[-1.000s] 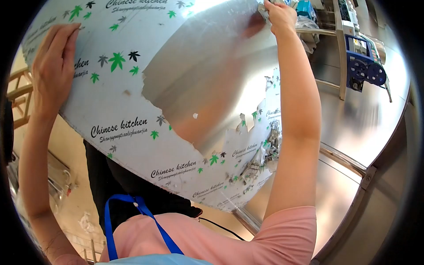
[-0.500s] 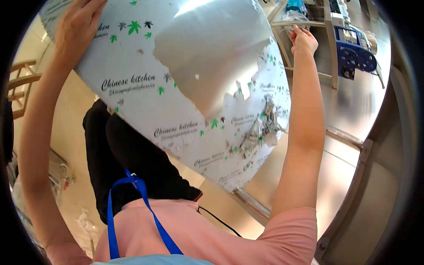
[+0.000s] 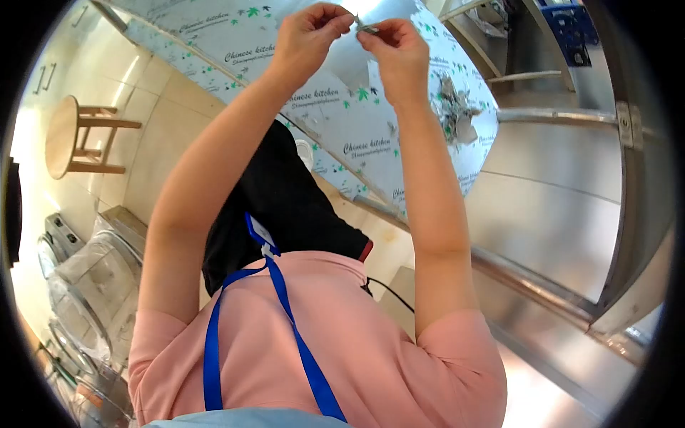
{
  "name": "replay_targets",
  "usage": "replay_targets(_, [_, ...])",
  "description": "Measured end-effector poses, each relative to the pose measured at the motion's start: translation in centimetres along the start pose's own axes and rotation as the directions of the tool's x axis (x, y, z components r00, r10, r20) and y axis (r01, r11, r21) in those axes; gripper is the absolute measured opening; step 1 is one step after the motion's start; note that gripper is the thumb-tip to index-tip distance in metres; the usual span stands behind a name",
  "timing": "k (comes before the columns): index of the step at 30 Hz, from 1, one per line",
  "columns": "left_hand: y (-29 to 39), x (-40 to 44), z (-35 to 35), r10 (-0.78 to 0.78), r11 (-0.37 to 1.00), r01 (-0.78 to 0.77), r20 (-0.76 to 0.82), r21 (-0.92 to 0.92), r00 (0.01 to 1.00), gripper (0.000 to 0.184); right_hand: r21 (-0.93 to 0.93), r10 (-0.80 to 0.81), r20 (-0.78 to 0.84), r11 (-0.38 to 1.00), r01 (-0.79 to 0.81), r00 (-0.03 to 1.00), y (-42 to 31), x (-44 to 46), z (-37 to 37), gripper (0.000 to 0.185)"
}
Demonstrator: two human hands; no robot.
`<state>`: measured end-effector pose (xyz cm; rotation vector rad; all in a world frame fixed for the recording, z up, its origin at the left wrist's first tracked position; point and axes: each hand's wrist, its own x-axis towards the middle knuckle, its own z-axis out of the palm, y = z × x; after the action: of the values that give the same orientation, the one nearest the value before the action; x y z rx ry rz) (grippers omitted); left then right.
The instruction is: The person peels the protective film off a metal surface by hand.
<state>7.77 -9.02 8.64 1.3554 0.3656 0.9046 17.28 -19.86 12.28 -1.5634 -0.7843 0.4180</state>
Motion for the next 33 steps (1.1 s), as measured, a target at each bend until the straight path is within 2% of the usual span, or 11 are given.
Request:
replay_targets(3, [-1.1,-3.6,2.5,-0.084,0.991,0.093,0.089,-0.098,0.992,0.021,-0.192,0.019,-0.055,0.981,-0.029,0.998,-0.1,-4.0,-1.6,0.017])
replay_targets(5, [-1.0,-5.8,3.6,-0.105,0.994,0.110,0.175,-0.022,0.979,0.021,-0.378,0.021,-0.097,0.924,-0.056,0.995,0.3,-6.0,-3.1,0.018])
replay_targets(9, [-0.9,-8.8,5.5,-0.182,0.980,0.199,0.341,-0.016,0.922,0.018,-0.486,-0.078,-0.091,0.874,0.024,0.993,2.2,-10.1,-5.6,0.028])
replay_targets(10, [-0.9,-9.2,6.0,-0.217,0.973,0.230,0.348,0.003,0.912,0.017,-0.440,-0.120,-0.052,0.894,0.085,0.991,2.5,-11.0,-6.1,0.033])
replay_targets(14, [-1.9,-10.7,8.1,-0.287,0.950,0.311,0.379,-0.002,0.880,0.013,-0.192,0.077,-0.075,0.977,-0.091,0.994,1.9,-13.3,-8.5,0.028])
replay_targets(17, [-2.7,-11.6,9.7,-0.283,0.946,0.321,0.387,-0.037,0.878,0.019,-0.177,0.159,-0.151,0.967,-0.185,0.976,2.1,-13.9,-9.9,0.027])
replay_targets(20, [-3.0,-12.2,10.8,-0.293,0.920,0.373,0.427,-0.116,0.855,0.027,-0.220,0.216,-0.107,0.947,-0.235,0.971,2.4,-14.2,-11.6,0.025])
replay_targets(22, [-3.3,-12.6,11.2,-0.273,0.908,0.388,0.477,-0.160,0.836,0.032,-0.264,0.181,-0.232,0.934,-0.241,0.956,2.9,-14.1,-12.4,0.024])
replay_targets(26, [-2.9,-13.2,10.7,-0.297,0.955,0.281,0.350,0.096,0.888,0.023,-0.484,0.025,-0.430,0.837,-0.254,0.902,3.3,-12.9,-13.3,0.022])
replay_targets(30, [-3.3,-10.5,6.4,-0.103,0.858,0.022,0.130,0.513,0.986,0.017,-0.785,0.021,-0.343,0.542,-0.299,0.939,6.0,-11.3,-15.0,0.021])
replay_targets(33, [-3.7,-7.9,1.7,-0.024,0.788,0.012,0.011,0.615,1.000,0.018,-0.853,0.037,-0.328,0.419,-0.313,0.944,6.9,-10.3,-15.3,0.023])
